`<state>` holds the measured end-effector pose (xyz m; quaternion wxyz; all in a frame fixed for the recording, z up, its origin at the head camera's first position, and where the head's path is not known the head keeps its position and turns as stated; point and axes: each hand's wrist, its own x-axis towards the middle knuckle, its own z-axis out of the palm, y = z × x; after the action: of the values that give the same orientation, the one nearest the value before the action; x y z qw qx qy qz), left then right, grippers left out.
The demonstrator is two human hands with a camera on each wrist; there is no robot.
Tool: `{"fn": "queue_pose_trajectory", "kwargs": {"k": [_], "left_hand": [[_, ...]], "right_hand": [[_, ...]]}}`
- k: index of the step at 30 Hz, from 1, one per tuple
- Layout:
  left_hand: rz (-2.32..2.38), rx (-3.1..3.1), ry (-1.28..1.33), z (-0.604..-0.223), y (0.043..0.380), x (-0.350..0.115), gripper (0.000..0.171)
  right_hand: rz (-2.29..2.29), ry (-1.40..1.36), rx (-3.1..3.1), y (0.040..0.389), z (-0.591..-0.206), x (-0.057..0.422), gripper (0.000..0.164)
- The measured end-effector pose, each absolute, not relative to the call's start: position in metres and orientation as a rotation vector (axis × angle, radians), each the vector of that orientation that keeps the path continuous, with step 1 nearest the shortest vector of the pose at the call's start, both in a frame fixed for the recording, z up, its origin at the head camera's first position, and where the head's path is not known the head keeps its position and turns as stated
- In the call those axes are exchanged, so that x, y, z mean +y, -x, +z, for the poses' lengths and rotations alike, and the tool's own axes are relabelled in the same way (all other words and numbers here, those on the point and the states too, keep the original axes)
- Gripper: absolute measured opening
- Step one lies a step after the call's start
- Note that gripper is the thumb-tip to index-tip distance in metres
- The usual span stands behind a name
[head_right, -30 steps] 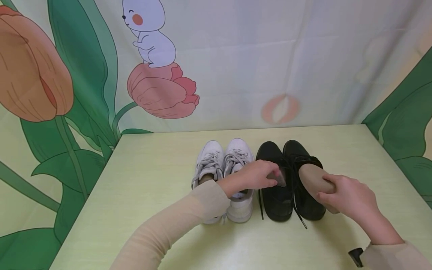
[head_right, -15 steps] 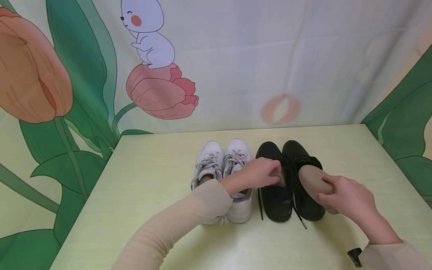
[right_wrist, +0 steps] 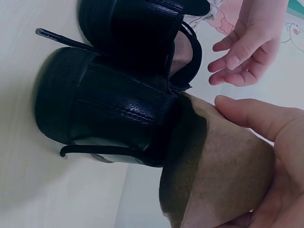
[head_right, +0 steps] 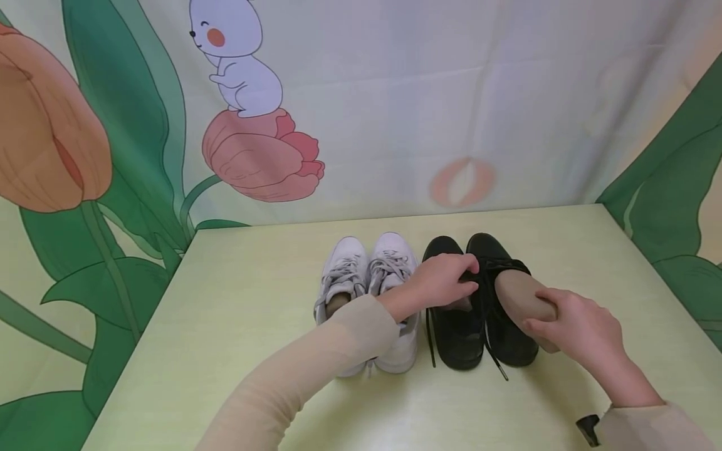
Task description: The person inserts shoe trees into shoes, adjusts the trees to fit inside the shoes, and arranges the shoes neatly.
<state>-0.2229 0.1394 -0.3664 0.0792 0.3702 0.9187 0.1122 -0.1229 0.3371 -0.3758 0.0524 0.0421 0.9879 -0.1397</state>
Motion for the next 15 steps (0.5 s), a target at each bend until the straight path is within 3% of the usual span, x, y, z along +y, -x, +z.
{"fn": "queue_pose_trajectory", "kwargs": {"k": [15], "left_hand": [[0.285, 2.660, -1.113, -0.352, 0.227, 0.147, 0.024]], "right_hand": [[-0.500, -0.145, 2.997, 0.121, -0.382, 0.336, 0.081]]}}
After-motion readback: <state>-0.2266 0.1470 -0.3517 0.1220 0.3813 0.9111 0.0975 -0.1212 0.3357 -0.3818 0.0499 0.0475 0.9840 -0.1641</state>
